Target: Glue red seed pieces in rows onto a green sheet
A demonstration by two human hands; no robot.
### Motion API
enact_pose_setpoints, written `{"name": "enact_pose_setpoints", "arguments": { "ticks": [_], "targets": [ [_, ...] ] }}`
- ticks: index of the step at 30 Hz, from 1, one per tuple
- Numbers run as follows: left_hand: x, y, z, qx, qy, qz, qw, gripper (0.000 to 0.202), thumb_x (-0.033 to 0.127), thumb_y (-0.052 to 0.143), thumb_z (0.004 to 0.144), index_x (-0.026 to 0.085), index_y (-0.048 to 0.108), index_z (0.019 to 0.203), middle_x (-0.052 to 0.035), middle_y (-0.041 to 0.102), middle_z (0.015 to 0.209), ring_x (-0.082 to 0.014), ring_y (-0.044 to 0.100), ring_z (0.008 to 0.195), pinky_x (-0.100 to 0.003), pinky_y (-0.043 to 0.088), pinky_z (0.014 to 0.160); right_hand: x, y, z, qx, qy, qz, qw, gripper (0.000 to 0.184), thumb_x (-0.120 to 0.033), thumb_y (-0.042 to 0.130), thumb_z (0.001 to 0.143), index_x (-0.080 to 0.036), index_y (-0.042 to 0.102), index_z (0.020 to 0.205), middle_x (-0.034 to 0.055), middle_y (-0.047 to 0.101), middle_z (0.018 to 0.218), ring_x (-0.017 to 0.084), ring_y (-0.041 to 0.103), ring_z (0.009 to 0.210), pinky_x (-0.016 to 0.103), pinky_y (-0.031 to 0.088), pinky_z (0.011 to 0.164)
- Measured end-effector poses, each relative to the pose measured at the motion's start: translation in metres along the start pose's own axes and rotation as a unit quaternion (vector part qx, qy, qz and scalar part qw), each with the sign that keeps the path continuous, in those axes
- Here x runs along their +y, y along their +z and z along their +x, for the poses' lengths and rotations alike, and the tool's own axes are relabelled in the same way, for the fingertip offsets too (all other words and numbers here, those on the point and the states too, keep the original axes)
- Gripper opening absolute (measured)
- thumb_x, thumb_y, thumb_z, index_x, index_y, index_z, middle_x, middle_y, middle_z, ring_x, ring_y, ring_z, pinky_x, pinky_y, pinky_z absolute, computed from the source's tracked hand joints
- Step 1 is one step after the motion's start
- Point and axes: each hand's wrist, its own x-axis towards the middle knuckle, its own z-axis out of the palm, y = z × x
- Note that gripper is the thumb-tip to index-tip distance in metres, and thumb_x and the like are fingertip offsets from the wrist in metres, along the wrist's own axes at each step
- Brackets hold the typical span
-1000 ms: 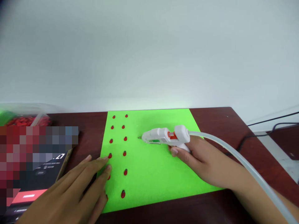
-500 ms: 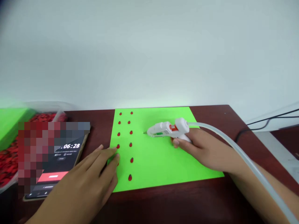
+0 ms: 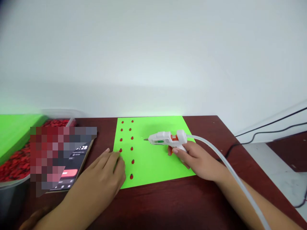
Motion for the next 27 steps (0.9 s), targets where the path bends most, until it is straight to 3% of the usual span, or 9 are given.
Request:
{"name": "enact_pose_setpoints", "arguments": {
  "ticks": [7,13,27],
  "targets": [
    [-0.0005,-0.0029,0.0008,-0.014,0.010,0.006,1.000,0.029,0.001,0.050,0.085,0.009,0.075,0.096,-0.0172,0.077,0.096,-0.0305,0.077,0.093,-0.049,0.064,0.103,-0.0029,-0.0004,-0.0051,0.021,-0.046,-0.107,0.993,0.051,-0.068,0.045,0.105,-0.023,0.068,0.096,0.0055,0.067,0.083,0.023,0.062,0.072,0.039,0.051,0.067],
    [-0.0023,-0.0054,0.0032,-0.035,0.018,-0.008,0.999,0.025,0.003,0.052,0.085,0.011,0.074,0.093,-0.0154,0.076,0.092,-0.0322,0.076,0.092,-0.052,0.064,0.103,-0.0029,-0.0010,-0.0053,0.012,-0.074,-0.131,0.988,0.046,-0.063,0.042,0.108,-0.026,0.069,0.104,0.0068,0.076,0.099,0.029,0.071,0.092,0.047,0.055,0.083],
    [-0.0034,-0.0076,0.0038,-0.049,0.024,-0.014,0.998,0.022,0.004,0.054,0.085,0.013,0.074,0.091,-0.0141,0.075,0.090,-0.0319,0.076,0.091,-0.053,0.065,0.103,0.0002,0.0008,-0.0023,0.011,-0.100,-0.143,0.985,0.042,-0.057,0.042,0.110,-0.026,0.070,0.108,0.0067,0.077,0.099,0.029,0.072,0.091,0.046,0.056,0.082]
  ]
}}
